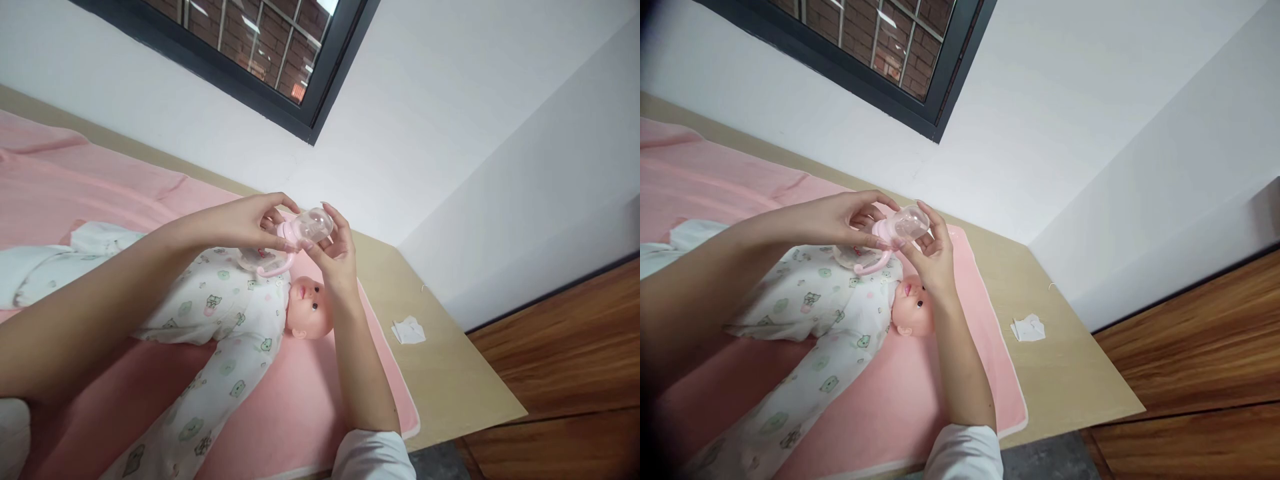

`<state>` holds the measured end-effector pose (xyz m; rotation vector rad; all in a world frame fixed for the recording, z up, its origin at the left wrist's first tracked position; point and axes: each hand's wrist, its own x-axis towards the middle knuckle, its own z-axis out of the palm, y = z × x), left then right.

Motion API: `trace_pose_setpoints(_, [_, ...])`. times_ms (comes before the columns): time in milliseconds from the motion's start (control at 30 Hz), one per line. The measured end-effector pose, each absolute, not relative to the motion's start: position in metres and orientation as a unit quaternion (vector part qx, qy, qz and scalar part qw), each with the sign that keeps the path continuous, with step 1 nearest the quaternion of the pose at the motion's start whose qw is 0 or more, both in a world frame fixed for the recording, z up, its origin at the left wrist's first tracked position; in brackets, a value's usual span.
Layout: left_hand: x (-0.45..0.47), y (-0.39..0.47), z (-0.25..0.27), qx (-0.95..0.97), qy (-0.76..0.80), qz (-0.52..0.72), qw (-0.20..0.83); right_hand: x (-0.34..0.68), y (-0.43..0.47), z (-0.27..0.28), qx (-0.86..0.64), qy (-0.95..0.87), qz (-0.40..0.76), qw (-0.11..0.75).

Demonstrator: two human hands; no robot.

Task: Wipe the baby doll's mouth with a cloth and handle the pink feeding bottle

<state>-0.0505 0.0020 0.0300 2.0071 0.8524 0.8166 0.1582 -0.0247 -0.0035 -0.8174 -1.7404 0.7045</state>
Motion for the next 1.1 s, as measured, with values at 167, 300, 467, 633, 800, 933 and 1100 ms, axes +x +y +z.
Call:
trace_pose_setpoints(167, [-0.054,0.005,0.027,0.763,0.325,0.367,0.421,0.164,-0.022,-0.003,-0.318,-0.764,0.307,0.470])
trace_pose_setpoints(300, [-0.053,0.004,0.024,0.749,0.319,0.383,0.437,0.165,-0.028,-0.002,-0.306,-0.766,0.346,0.447])
trace_pose_setpoints(467, [-0.046,0.000,0.021,0.764,0.306,0.390,0.413,0.159,-0.029,-0.004,-0.318,-0.751,0.368,0.447])
trace_pose_setpoints(633, [-0.040,-0.012,0.023,0.789,0.324,0.416,0.316,0.150,-0.031,-0.001,-0.310,-0.735,0.375,0.472])
trace_pose_setpoints(800, [-0.034,-0.024,0.028,0.795,0.367,0.415,0.249,0.147,-0.039,0.002,-0.308,-0.719,0.368,0.503])
trace_pose_setpoints(933, [-0.032,-0.022,0.027,0.798,0.409,0.404,0.183,0.150,-0.041,0.005,-0.328,-0.711,0.350,0.514])
trace_pose_setpoints(1100, [-0.042,-0.018,0.031,0.804,0.392,0.425,0.140,0.174,-0.029,0.010,-0.358,-0.699,0.264,0.560])
